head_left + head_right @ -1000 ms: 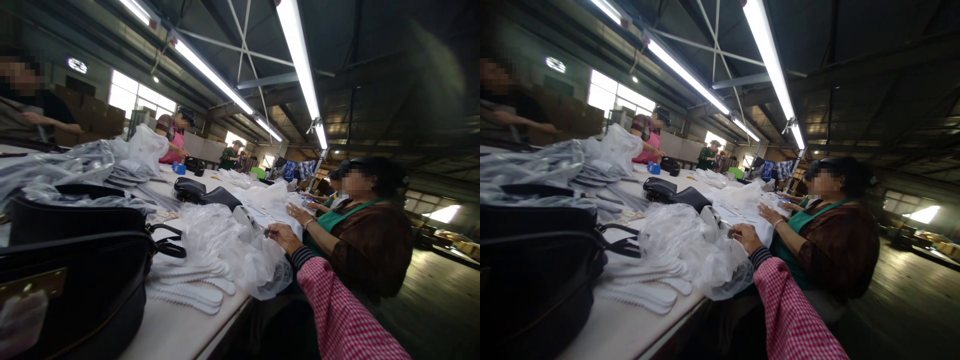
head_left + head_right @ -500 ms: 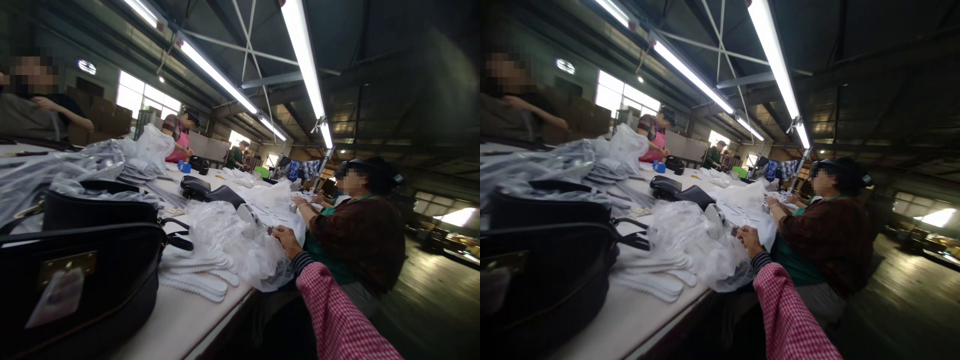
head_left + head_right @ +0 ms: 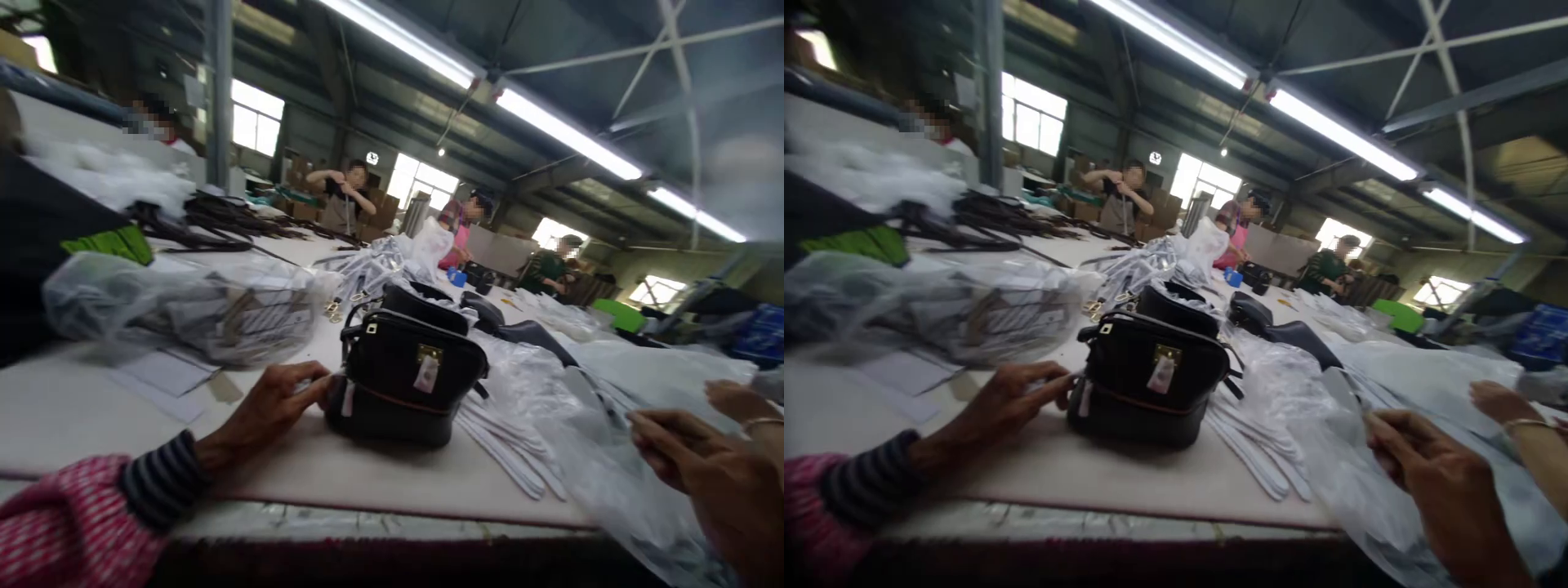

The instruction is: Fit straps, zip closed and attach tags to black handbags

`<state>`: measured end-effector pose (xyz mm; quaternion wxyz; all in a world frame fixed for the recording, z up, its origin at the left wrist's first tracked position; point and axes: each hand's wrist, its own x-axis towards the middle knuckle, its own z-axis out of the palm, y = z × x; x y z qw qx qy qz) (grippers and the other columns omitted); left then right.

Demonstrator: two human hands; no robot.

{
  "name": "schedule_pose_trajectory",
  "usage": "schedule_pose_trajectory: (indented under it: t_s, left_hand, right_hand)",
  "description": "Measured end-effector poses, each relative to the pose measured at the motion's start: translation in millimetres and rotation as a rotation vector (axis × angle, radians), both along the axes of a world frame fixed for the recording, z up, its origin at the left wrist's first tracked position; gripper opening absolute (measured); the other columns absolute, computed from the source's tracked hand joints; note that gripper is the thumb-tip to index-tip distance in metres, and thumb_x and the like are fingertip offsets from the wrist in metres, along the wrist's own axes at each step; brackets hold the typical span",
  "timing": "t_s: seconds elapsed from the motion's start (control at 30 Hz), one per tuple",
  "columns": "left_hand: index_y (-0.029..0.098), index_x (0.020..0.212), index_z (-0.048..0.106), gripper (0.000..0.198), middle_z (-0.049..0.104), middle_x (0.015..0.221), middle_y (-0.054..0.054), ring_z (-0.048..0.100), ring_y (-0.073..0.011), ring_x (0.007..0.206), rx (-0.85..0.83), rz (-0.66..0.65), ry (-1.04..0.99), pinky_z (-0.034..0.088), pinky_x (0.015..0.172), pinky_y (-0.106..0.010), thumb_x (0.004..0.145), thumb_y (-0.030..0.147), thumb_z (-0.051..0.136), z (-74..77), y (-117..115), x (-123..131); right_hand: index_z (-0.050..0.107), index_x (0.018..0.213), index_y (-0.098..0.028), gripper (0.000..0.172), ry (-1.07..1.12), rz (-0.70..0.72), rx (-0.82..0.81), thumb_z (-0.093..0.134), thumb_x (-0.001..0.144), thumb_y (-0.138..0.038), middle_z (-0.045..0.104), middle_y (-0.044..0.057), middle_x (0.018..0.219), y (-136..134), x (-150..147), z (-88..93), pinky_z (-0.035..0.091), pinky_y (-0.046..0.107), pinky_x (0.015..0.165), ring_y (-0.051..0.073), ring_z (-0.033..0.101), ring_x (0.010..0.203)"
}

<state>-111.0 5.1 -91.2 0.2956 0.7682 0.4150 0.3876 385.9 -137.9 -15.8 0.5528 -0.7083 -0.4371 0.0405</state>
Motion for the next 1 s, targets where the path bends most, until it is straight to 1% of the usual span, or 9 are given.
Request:
schedule_pose_trajectory:
  t_s: [0.07,0.13,0.17,0.23,0.3,0.43,0.63,0.77,1.0]
  left_hand:
    - [0.02,0.077,0.073,0.04,0.072,0.076,0.001,0.064,-0.0151,0.073,0.004,0.002,-0.023,0.041,0.071,-0.024,0.096,0.048,0.053,0.7,0,3]
    - [0.019,0.076,0.072,0.039,0.072,0.074,0.001,0.063,-0.0145,0.071,0.016,-0.002,-0.049,0.04,0.07,-0.025,0.097,0.046,0.053,1.4,-2,6]
    - [0.018,0.076,0.072,0.039,0.071,0.073,0.001,0.063,-0.0143,0.07,0.025,-0.008,-0.067,0.04,0.07,-0.025,0.097,0.045,0.053,1.6,-3,6]
    - [0.017,0.076,0.071,0.038,0.07,0.072,0.0,0.062,-0.0138,0.069,0.044,-0.024,-0.098,0.04,0.07,-0.025,0.097,0.043,0.053,1.2,-4,6]
    - [0.017,0.076,0.07,0.036,0.069,0.07,0.0,0.061,-0.0134,0.067,0.078,-0.019,-0.101,0.039,0.069,-0.025,0.097,0.041,0.053,-0.6,-5,6]
    - [0.016,0.081,0.067,0.032,0.068,0.073,-0.002,0.06,-0.0143,0.067,0.148,0.025,-0.03,0.038,0.067,-0.027,0.1,0.034,0.048,-7.9,-4,8]
    - [0.017,0.084,0.06,0.022,0.069,0.078,-0.005,0.064,-0.0194,0.073,0.259,0.103,0.209,0.036,0.064,-0.029,0.099,0.024,0.046,-16.2,-6,15]
    - [0.018,0.086,0.06,0.019,0.07,0.08,-0.007,0.065,-0.0209,0.073,0.325,0.127,0.278,0.033,0.061,-0.03,0.098,0.02,0.045,-16.7,-7,16]
    - [0.016,0.089,0.061,0.022,0.07,0.08,-0.01,0.067,-0.0236,0.073,0.377,0.126,0.254,0.035,0.06,-0.03,0.098,0.017,0.041,-17.7,-1,17]
  right_hand:
    - [0.071,0.072,-0.03,0.03,0.186,0.222,-0.184,0.088,0.054,-0.046,0.064,0.013,0.075,5,-84,-3.1,0.036,0.032,0.042,0.018,0.055,0.056]
    - [0.067,0.07,-0.025,0.032,0.315,0.476,-0.326,0.085,0.065,-0.052,0.053,0.003,0.058,11,-170,-6.9,0.027,0.026,0.038,0.011,0.04,0.044]
    - [0.065,0.069,-0.024,0.034,0.389,0.599,-0.368,0.084,0.069,-0.053,0.052,0.001,0.055,17,-208,-9.4,0.024,0.024,0.039,0.009,0.037,0.043]
    - [0.062,0.069,-0.021,0.037,0.521,0.769,-0.381,0.085,0.07,-0.051,0.053,-0.001,0.054,32,-270,-15.3,0.02,0.021,0.038,0.006,0.034,0.04]
    - [0.061,0.07,-0.019,0.04,0.616,0.825,-0.36,0.086,0.069,-0.051,0.055,-0.002,0.056,52,-307,-21.4,0.018,0.019,0.037,0.004,0.034,0.038]
    - [0.063,0.072,-0.016,0.042,0.622,0.726,-0.296,0.086,0.066,-0.051,0.059,-0.001,0.06,80,-333,-31.3,0.019,0.016,0.036,0.004,0.039,0.04]
    - [0.064,0.072,-0.015,0.04,0.512,0.584,-0.235,0.084,0.066,-0.05,0.06,-0.001,0.057,88,-344,-38.4,0.023,0.017,0.034,0.004,0.04,0.037]
    - [0.063,0.068,-0.015,0.036,0.442,0.527,-0.226,0.081,0.066,-0.045,0.06,-0.001,0.054,95,-350,-37.5,0.023,0.017,0.033,0.005,0.041,0.036]
    - [0.059,0.061,-0.016,0.024,0.294,0.471,-0.299,0.071,0.074,-0.032,0.06,0.0,0.05,106,-354,-26.5,0.026,0.017,0.032,0.006,0.042,0.036]
